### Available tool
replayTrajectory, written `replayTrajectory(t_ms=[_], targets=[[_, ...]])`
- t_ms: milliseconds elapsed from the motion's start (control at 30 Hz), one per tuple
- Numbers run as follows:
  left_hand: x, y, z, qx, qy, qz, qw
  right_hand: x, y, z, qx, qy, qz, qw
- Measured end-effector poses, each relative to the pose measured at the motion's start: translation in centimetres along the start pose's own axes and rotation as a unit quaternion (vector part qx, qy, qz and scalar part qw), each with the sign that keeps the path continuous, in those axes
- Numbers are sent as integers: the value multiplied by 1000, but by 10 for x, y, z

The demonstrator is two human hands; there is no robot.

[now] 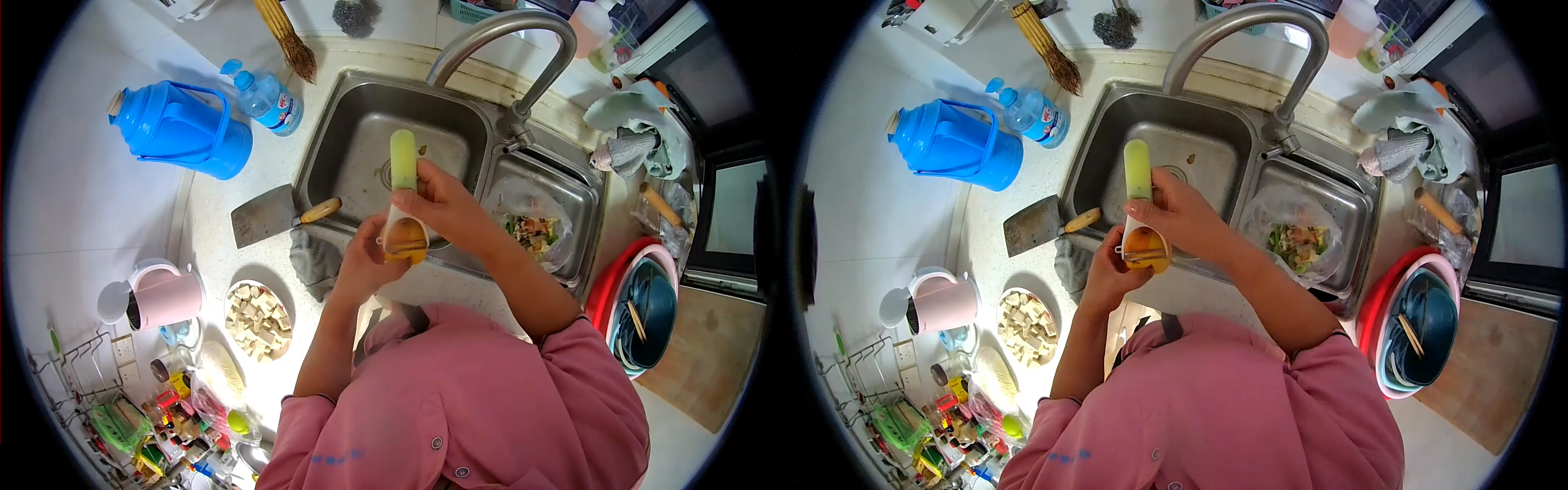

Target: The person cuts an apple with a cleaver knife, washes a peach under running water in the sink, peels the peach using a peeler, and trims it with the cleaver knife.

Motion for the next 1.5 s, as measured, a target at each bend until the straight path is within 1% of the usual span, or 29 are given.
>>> replayTrajectory(t_ms=[33,133,200,267,300,333,367,400,433,500,533,567,600,700,800,867,900,1000,1100,1167,1200,1233,1267,1300,1400,1433,1500], targets=[[0,-1,0,5,6,-6,1000,2,-5,1,6,8,0,1000],[0,-3,1,4,41,-28,999,11,-33,41,-81,-84,-28,993],[3,-8,-1,17,58,-48,997,13,-28,76,-53,-200,-6,978],[-3,-12,-4,41,57,-59,996,15,-24,75,15,-152,-24,988],[-4,-12,-4,29,54,-55,997,15,-22,71,49,-127,-34,990],[-3,-13,-3,17,51,-55,997,14,-18,82,-146,-172,-48,973],[-1,-14,-3,6,49,-56,997,14,-14,91,-336,-211,-57,916],[-3,-13,-1,-3,39,-44,998,13,-10,94,-511,-243,-66,822],[-5,-12,1,-12,30,-34,999,13,-15,98,-430,-243,-34,869],[-6,-9,6,-25,12,-19,999,12,-26,101,-253,-227,26,940],[-5,-7,7,-26,8,-13,1000,10,-23,86,-145,-197,19,969],[-4,-6,8,-28,6,-8,1000,6,-16,68,-35,-165,12,986],[-3,-6,9,-28,-1,-12,1000,4,-9,50,74,-131,5,989],[-3,1,10,-41,-12,-12,999,3,-1,17,45,-52,3,998],[-1,6,10,-59,-10,2,998,4,2,0,12,-15,6,1000],[-2,4,9,-57,-24,14,998,7,-1,0,-2,-17,3,1000],[-2,3,8,-40,-15,10,999,9,-4,1,-8,-18,2,1000],[-4,2,11,9,6,-2,1000,16,-41,19,-15,-9,-110,994],[-5,3,18,44,18,-26,999,22,-39,53,-4,-133,-20,991],[-10,-2,10,48,37,-46,997,27,-56,81,12,-151,-53,987],[-10,0,12,40,27,-45,998,28,-58,91,18,-156,-70,985],[-8,2,15,33,16,-44,998,27,-49,101,-138,-184,-77,970],[-8,3,18,26,4,-44,999,27,-39,107,-290,-206,-80,931],[-9,0,17,18,-2,-39,999,27,-28,109,-434,-226,-81,869],[-9,-7,14,-1,-11,-29,1000,25,-39,129,-234,-260,-10,937],[-10,-5,15,-5,-7,-26,1000,24,-35,115,-146,-228,-8,963],[-9,-2,16,-12,-13,-22,1000,18,-18,79,32,-160,1,987]])
Point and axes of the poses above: each hand's wrist, its own x-axis towards the middle knuckle, its own z-axis out of the back of the hand, y = z × x, the point moved 9 cm from there along x, towards the middle knuckle, and after that the axes turned 8 degrees about y, right-handed, at the moved point
